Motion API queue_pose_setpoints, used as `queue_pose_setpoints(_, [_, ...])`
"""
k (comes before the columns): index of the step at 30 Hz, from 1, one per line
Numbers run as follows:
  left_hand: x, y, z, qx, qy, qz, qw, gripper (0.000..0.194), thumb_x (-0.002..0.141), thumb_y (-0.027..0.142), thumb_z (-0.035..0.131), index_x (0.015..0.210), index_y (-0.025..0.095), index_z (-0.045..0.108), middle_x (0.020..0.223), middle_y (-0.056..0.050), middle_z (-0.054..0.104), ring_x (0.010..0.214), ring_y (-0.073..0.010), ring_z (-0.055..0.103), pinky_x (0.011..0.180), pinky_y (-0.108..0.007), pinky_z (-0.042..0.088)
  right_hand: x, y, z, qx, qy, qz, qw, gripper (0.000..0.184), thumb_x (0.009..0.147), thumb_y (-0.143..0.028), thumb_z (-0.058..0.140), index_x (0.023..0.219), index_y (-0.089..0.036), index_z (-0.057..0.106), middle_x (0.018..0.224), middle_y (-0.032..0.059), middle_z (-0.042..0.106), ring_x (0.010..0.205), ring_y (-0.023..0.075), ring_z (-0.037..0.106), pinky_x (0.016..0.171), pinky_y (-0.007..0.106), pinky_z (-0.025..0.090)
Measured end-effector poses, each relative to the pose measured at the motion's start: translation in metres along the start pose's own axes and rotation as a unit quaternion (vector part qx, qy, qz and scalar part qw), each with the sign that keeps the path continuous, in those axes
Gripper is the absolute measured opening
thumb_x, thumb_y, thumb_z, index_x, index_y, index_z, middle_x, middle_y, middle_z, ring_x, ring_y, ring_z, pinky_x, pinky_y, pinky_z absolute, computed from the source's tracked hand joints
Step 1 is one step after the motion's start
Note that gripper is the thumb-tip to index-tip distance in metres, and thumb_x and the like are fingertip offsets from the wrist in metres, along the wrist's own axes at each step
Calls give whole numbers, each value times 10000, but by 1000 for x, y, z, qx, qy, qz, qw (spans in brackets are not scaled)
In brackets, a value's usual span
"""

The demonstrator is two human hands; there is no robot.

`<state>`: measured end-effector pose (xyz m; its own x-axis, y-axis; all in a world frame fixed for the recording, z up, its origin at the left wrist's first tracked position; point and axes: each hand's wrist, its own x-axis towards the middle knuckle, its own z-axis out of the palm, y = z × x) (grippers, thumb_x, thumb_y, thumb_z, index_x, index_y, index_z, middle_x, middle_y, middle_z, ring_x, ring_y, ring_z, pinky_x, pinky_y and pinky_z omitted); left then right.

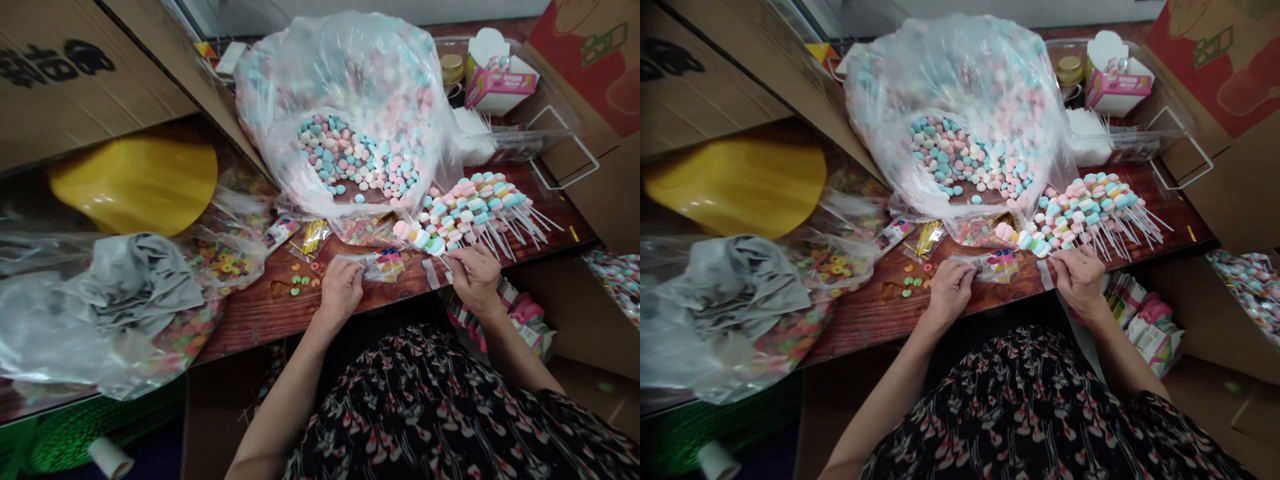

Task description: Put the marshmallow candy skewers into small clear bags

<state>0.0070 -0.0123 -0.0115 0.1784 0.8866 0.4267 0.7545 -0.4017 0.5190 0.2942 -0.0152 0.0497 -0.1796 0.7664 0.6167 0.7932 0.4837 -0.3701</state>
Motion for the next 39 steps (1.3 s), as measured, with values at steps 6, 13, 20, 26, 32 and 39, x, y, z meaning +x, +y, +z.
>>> queue_pose_setpoints(6, [3, -2, -4, 23, -21, 2, 1000, 119, 871, 186, 606, 758, 183, 644, 759, -50, 669, 786, -200, 580, 757, -341, 456, -1, 2, 1, -1, -19, -1, 1000, 105, 878, -163, 565, 843, -200, 658, 736, 25, 701, 647, 161, 563, 696, 316, 415])
queue_pose_setpoints(13, [10, -10, -12, -72, -44, -38, 996, 124, 872, 272, 644, 800, 202, 716, 796, -28, 725, 772, -165, 624, 760, -311, 484, -8, 12, 3, 4, -76, -33, 997, 72, 865, -152, 600, 887, -179, 664, 755, 23, 699, 670, 153, 552, 708, 310, 403])
queue_pose_setpoints(20, [12, -17, -15, -118, -60, -50, 990, 116, 865, 279, 653, 815, 214, 735, 820, -21, 737, 794, -162, 642, 769, -308, 495, -7, 9, -1, -43, -139, -85, 986, 125, 876, -145, 561, 860, -186, 678, 712, 21, 665, 746, 178, 498, 711, 302, 378])
queue_pose_setpoints(26, [10, -16, -14, -100, -50, -15, 994, 104, 857, 279, 667, 819, 206, 731, 810, -33, 725, 795, -171, 629, 771, -326, 497, 6, 7, -6, -120, -188, -155, 962, 160, 847, -101, 544, 853, -195, 674, 730, 15, 651, 740, 170, 450, 692, 306, 328])
queue_pose_setpoints(32, [7, -19, -6, -108, -24, 42, 993, 94, 859, 274, 670, 831, 204, 726, 797, -38, 695, 782, -167, 610, 719, -308, 506, 17, -4, -1, -114, -208, -208, 949, 214, 843, -73, 484, 756, -183, 646, 701, 32, 614, 715, 176, 431, 662, 311, 314])
queue_pose_setpoints(39, [7, -18, -6, -91, -52, 83, 991, 281, 820, 291, 706, 1088, 211, 684, 994, -81, 666, 929, -217, 578, 835, -395, 500, 7, -2, 13, -50, -209, -179, 960, 211, 856, -89, 480, 837, -186, 667, 749, 36, 637, 725, 158, 492, 670, 285, 352])
